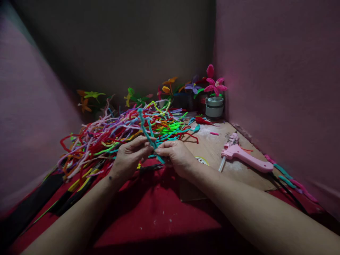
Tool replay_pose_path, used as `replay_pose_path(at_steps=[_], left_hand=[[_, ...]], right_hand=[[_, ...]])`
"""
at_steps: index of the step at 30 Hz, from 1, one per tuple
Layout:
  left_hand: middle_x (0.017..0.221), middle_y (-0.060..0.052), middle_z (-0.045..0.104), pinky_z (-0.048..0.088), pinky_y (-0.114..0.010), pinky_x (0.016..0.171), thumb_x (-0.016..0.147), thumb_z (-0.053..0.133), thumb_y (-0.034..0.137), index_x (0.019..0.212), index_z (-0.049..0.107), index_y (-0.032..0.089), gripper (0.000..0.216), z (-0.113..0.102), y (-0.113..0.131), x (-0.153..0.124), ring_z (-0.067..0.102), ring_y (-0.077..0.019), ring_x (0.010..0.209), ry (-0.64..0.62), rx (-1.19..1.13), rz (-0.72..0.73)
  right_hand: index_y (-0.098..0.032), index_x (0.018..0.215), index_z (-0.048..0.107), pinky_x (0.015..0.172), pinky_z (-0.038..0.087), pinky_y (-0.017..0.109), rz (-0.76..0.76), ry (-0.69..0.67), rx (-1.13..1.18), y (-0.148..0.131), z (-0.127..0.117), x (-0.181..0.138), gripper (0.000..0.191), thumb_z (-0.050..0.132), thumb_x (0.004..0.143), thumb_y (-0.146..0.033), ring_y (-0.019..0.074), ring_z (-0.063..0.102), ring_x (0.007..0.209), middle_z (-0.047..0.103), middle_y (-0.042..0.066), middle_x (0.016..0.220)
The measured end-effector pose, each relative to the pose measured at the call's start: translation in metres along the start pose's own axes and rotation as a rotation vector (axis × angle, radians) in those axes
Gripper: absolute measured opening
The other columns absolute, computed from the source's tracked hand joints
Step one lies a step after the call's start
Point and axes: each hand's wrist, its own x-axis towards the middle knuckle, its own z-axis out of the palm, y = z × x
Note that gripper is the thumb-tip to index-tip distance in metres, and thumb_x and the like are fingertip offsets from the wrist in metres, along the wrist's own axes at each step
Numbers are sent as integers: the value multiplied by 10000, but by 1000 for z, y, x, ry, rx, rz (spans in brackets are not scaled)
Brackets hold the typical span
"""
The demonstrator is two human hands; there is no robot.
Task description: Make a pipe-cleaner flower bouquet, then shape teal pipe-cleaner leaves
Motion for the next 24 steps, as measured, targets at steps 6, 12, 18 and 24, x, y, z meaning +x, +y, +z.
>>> replay_pose_path(at_steps=[6, 12, 18, 24], left_hand=[[782, -20, 493, 418, -249, 645, 763, 591, 224, 791, 693, 205, 108, -11, 3, 3, 483, -130, 751, -59, 390, 371], [763, -31, 513, 385, -294, 695, 755, 611, 235, 757, 688, 206, 82, -18, 12, 4, 428, -159, 794, -44, 782, 636], [866, -33, 599, 378, -318, 751, 744, 624, 204, 793, 681, 221, 77, -22, 22, 4, 429, -170, 839, -63, 859, 753], [804, -30, 647, 372, -323, 764, 776, 585, 195, 783, 653, 187, 68, -25, 29, 2, 469, -168, 823, -151, 867, 773]], right_hand=[[-147, 568, 503, 369, 153, 192, 10, -10, 25, 1, 1, 0, 174, 648, 585, -240, 32, 288, 359, 445, -57, 446], [-137, 560, 527, 380, 139, 207, -28, -49, -10, -3, 1, -3, 129, 633, 587, -206, 29, 294, 367, 442, -57, 448], [-132, 591, 543, 383, 151, 207, -54, -155, -11, 0, -1, -1, 146, 626, 649, -237, 33, 320, 382, 453, -52, 475], [-125, 561, 544, 422, 213, 210, -115, -176, -97, -5, 1, -5, 153, 610, 667, -213, 40, 343, 417, 448, -50, 482]])
